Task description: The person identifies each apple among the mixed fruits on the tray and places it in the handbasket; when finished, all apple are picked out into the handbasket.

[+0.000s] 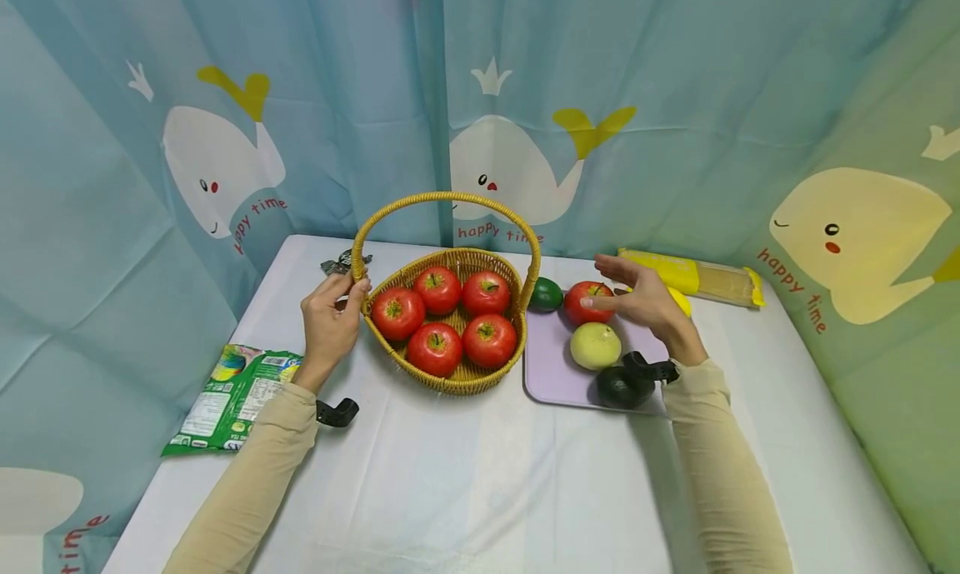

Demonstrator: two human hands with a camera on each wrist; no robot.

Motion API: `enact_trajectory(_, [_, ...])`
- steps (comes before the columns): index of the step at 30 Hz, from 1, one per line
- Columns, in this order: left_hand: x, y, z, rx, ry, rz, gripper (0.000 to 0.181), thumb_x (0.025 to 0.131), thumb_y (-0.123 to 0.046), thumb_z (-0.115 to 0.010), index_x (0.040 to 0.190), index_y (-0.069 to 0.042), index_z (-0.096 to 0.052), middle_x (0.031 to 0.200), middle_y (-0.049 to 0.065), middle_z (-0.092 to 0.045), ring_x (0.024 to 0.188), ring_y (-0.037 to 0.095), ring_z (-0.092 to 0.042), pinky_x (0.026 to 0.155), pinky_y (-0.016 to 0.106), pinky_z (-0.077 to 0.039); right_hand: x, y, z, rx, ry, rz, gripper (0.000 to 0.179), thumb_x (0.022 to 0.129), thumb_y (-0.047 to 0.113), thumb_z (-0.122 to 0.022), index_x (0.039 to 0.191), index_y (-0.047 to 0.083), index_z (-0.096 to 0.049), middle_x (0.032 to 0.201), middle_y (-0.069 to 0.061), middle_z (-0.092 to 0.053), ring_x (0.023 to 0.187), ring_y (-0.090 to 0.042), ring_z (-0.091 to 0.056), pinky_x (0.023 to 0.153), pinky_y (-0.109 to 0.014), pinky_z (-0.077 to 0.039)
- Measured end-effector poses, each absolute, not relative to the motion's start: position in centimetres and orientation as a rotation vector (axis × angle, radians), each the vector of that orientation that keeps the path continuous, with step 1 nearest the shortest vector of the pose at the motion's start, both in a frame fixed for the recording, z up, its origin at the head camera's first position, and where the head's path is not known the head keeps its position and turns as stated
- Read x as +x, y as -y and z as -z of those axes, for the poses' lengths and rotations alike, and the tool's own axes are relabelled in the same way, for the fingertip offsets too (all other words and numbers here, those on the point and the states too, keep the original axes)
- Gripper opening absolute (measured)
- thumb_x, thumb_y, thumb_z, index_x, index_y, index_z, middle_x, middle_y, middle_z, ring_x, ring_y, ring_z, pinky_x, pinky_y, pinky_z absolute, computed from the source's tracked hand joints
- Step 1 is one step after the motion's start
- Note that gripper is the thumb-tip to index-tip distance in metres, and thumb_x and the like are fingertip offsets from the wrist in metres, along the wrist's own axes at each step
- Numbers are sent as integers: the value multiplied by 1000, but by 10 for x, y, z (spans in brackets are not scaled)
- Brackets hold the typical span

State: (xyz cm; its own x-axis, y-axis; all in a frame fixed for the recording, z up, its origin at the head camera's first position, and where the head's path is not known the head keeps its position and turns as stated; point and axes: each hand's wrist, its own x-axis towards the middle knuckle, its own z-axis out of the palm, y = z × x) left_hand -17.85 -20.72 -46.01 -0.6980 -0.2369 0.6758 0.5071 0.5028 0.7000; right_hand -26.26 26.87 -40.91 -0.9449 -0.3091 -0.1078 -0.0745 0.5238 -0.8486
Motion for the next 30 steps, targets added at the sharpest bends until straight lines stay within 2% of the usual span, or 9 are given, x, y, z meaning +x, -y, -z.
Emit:
enact_trajectory(3, [-178,206,460,-214,1999,1244,20,98,-1,-74,116,4,-79,93,19,-75,88,29,-75,73,1,-52,-265,-271,413,-301,-2486,1364,90,91,25,-87,164,6,-38,169,-19,-39,157,-43,-31,130,-59,-31])
enact_trajectory(7, [-173,201,452,-202,1995,1221,18,97,5,-72,113,9,-78,92,24,-74,86,35,-74,73,-1,-51,-270,-274,417,-283,-2457,1321,91,91,28,-86,163,3,-37,169,-20,-38,158,-41,-32,129,-59,-31])
enact_trajectory(10, [-167,195,441,-210,1984,1223,17,96,9,-71,111,13,-77,91,27,-73,85,38,-73,73,0,-51,-273,-276,421,-289,-2444,1278,89,92,29,-86,162,3,-39,167,-21,-41,153,-41,-38,128,-59,-33])
enact_trajectory(16, [-162,192,432,-219,1978,1214,17,95,10,-72,111,14,-77,90,25,-73,85,30,-75,71,0,-51,-278,-279,429,-283,-2431,1246,82,92,28,-86,159,6,-46,160,-23,-48,140,-38,-49,122,-53,-40])
enact_trajectory(23, [-171,198,447,-223,1975,1229,17,96,9,-71,112,13,-77,90,26,-73,84,40,-73,72,0,-51,-279,-279,434,-284,-2459,1218,82,90,29,-88,159,10,-48,155,-24,-51,134,-39,-52,117,-49,-45])
enact_trajectory(27, [-179,203,457,-213,1985,1223,18,96,7,-72,112,11,-77,91,24,-73,84,41,-74,72,-1,-50,-279,-280,435,-291,-2479,1204,81,90,31,-88,158,11,-50,155,-24,-52,132,-38,-53,115,-47,-47])
enact_trajectory(30, [-181,206,461,-212,1987,1231,18,96,5,-73,112,10,-78,92,23,-74,85,40,-74,72,-1,-49,-279,-280,436,-287,-2481,1212,81,89,31,-88,158,11,-50,158,-23,-50,134,-38,-52,117,-50,-45])
